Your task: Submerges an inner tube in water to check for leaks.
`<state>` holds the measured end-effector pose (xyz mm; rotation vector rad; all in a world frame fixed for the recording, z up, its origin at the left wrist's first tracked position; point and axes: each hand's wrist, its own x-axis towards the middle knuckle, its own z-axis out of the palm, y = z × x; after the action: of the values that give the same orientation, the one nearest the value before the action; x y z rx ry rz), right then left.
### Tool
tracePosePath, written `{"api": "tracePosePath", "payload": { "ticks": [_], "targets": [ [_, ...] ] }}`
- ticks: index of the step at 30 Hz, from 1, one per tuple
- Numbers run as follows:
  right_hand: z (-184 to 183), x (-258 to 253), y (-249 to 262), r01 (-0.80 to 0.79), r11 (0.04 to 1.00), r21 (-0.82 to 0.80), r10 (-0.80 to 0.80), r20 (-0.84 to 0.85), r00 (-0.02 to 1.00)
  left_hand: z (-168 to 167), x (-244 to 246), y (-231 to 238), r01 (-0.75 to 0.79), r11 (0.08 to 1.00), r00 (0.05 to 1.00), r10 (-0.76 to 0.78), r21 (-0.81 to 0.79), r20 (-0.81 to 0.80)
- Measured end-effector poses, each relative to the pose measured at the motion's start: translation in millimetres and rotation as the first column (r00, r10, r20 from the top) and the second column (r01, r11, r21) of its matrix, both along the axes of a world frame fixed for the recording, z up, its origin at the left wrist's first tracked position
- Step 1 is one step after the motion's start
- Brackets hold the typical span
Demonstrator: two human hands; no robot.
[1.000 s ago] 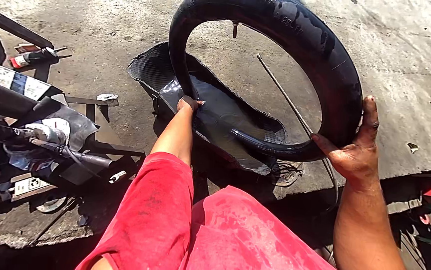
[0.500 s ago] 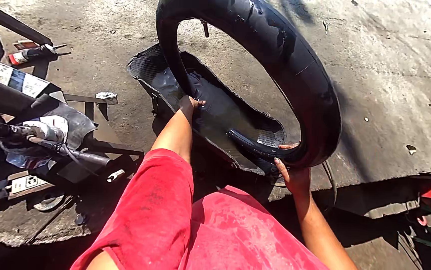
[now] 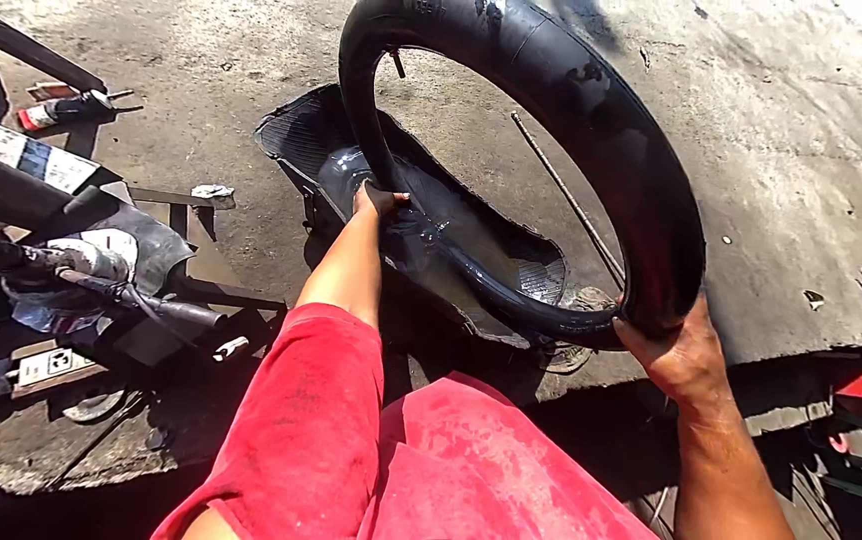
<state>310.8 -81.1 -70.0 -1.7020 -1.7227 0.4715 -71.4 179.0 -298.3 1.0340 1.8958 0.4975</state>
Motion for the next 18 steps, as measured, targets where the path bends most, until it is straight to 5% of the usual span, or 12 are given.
{"api": "tracePosePath", "payload": {
  "ticks": [5, 18],
  "targets": [
    [22, -3, 4, 0.010, 0.994, -0.108, -0.006, 0.044, 0.999, 4, 11, 3, 0.174, 0.973, 0.969, -0.196, -0.149, -0.151],
    [31, -20, 31, -0.019, 0.998, -0.056, 0.023, 0.082, 0.996, 15, 11, 0, 0.174, 0.950, 0.959, -0.223, -0.261, -0.173]
  ]
}}
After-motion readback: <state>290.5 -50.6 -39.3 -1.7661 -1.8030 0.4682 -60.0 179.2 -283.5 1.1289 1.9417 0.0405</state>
